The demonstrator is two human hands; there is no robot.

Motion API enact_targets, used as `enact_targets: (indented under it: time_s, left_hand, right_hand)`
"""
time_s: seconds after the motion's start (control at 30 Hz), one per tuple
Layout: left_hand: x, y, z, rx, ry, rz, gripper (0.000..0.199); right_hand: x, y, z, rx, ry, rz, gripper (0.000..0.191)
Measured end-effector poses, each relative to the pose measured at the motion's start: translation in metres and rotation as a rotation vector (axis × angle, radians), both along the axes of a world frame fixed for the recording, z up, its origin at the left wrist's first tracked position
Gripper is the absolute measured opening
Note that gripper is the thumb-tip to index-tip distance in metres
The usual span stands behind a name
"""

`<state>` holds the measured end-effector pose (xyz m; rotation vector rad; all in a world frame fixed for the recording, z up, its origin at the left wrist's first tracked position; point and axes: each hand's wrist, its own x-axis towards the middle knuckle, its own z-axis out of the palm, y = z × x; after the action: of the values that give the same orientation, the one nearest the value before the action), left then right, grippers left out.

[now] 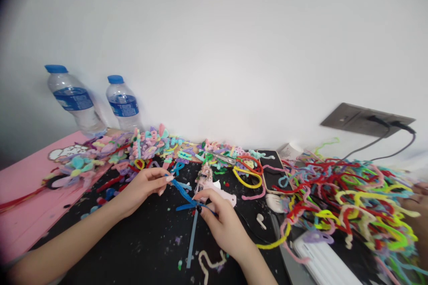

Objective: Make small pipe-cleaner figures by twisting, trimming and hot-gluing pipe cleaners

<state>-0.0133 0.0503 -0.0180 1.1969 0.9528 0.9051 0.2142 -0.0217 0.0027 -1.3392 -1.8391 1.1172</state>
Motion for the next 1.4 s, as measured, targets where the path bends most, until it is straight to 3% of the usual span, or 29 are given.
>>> enact_targets:
  time_s: [1.4]
  left_hand:
    - [0.0012,-0.0003,0.0027,0.024,0.05,0.008,0.025]
  right_hand:
    - [-0.0017,-0.0003,0.0027,-0.09,0.106,0.033,0.018]
